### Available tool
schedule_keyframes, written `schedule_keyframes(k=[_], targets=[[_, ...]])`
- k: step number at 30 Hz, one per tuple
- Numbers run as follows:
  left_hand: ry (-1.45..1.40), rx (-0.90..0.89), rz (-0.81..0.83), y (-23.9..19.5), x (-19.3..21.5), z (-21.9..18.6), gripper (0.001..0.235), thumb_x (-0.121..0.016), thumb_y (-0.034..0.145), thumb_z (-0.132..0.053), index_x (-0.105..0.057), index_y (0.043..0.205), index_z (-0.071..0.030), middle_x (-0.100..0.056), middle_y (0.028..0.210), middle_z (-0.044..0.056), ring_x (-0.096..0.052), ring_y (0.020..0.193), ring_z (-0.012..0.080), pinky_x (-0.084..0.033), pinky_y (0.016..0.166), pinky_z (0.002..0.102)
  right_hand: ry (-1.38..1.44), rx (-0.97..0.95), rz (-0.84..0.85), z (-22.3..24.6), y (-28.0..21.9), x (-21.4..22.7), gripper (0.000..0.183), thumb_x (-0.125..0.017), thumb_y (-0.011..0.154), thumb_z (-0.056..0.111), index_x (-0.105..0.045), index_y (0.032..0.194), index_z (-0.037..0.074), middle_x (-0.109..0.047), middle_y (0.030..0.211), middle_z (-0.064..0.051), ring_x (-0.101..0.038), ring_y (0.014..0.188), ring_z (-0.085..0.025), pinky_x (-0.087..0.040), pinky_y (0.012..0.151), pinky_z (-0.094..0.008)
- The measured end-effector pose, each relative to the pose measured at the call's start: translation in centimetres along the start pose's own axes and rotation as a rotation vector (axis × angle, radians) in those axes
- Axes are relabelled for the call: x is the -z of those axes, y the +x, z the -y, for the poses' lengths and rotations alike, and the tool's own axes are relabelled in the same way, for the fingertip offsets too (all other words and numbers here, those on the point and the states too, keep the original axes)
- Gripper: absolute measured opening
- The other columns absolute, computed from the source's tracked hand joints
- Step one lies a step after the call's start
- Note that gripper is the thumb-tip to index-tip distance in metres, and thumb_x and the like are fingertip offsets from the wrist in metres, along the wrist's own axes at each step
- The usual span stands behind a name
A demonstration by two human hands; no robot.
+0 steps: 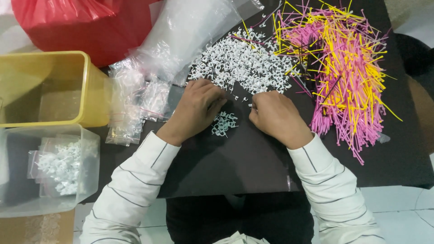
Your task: The person sorts a pile of white cable ties on a black table, picking them up and placing them into small clear plastic bags. The workspace also contains a yellow container, a red bag, and a pile of colorful cable ties.
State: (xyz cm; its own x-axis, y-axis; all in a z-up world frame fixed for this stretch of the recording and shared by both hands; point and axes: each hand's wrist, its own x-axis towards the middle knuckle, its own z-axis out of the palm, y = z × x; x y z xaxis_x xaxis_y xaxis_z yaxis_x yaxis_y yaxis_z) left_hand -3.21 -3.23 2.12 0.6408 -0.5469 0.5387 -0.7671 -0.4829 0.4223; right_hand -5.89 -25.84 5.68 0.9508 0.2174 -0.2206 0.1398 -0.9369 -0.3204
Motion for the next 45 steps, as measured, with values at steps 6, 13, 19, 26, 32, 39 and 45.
schedule_keyframes(k=[6, 13, 19, 26, 32, 39, 45], targets=[[0.067, 0.012, 0.127, -1.0, -0.8, 0.5, 0.009, -0.076, 0.085, -0.008, -0.069, 0.092, -0.008, -0.072, 0.081, 0.01, -0.069, 0.092, 0.0309, -0.047, 0.086, 0.044, 0.161, 0.132, -0.067, -0.7, 0.5, 0.2, 0.018, -0.066, 0.091, 0.011, -0.074, 0.086, -0.004, -0.068, 0.064, -0.02, -0.071, 0.06, -0.035, -0.054, 0.052, -0.041], [0.065, 0.021, 0.218, -1.3, -0.2, -0.3, 0.013, -0.076, 0.083, -0.014, -0.069, 0.092, -0.008, -0.072, 0.079, 0.009, -0.069, 0.089, 0.0307, -0.047, 0.086, 0.045, 0.374, 0.223, -0.06, 0.7, 0.0, 0.3, 0.017, -0.068, 0.089, 0.012, -0.075, 0.09, -0.003, -0.07, 0.068, -0.019, -0.069, 0.062, -0.027, -0.054, 0.054, -0.039], [0.004, 0.108, 0.288, -1.4, 1.2, -0.7, 0.035, -0.075, 0.071, -0.025, -0.071, 0.1, -0.006, -0.069, 0.081, 0.012, -0.067, 0.083, 0.0308, -0.05, 0.075, 0.039, 0.403, 0.253, 0.027, 1.4, -0.2, 0.6, 0.016, -0.067, 0.089, 0.005, -0.075, 0.099, -0.002, -0.072, 0.083, -0.021, -0.073, 0.073, -0.031, -0.058, 0.059, -0.037], [-0.058, 0.234, 0.453, -0.7, 3.0, -2.6, 0.07, -0.082, 0.068, -0.036, -0.068, 0.12, 0.008, -0.067, 0.093, 0.024, -0.069, 0.076, 0.0334, -0.054, 0.062, 0.035, 0.412, 0.235, 0.187, 2.0, -0.4, 0.6, 0.04, -0.075, 0.08, 0.004, -0.067, 0.117, -0.01, -0.068, 0.097, -0.024, -0.074, 0.083, -0.031, -0.063, 0.066, -0.038], [-0.054, 0.181, 0.389, -0.9, 2.5, -2.1, 0.064, -0.076, 0.075, -0.042, -0.071, 0.115, 0.008, -0.065, 0.081, 0.019, -0.063, 0.065, 0.0264, -0.049, 0.056, 0.032, 0.316, 0.194, -0.069, -3.1, 0.6, 1.1, 0.022, -0.073, 0.085, 0.006, -0.076, 0.106, 0.002, -0.071, 0.088, -0.017, -0.072, 0.079, -0.03, -0.058, 0.066, -0.041], [-0.072, 0.111, 0.255, -0.5, 1.7, -1.1, 0.052, -0.071, 0.088, -0.038, -0.072, 0.11, 0.009, -0.066, 0.08, 0.021, -0.064, 0.07, 0.0302, -0.049, 0.06, 0.035, 0.173, 0.087, 0.004, -1.3, 0.7, 1.2, 0.025, -0.064, 0.091, 0.011, -0.08, 0.11, 0.007, -0.077, 0.099, -0.018, -0.075, 0.096, -0.039, -0.058, 0.083, -0.045], [-0.102, 0.111, 0.132, -0.8, 1.2, -1.5, 0.039, -0.07, 0.091, -0.029, -0.073, 0.11, 0.005, -0.068, 0.086, 0.02, -0.066, 0.077, 0.032, -0.051, 0.068, 0.038, 0.134, 0.241, -0.379, -5.9, 1.8, 0.4, 0.023, -0.075, 0.09, 0.013, -0.077, 0.112, 0.006, -0.071, 0.094, -0.013, -0.071, 0.083, -0.03, -0.055, 0.077, -0.041]])
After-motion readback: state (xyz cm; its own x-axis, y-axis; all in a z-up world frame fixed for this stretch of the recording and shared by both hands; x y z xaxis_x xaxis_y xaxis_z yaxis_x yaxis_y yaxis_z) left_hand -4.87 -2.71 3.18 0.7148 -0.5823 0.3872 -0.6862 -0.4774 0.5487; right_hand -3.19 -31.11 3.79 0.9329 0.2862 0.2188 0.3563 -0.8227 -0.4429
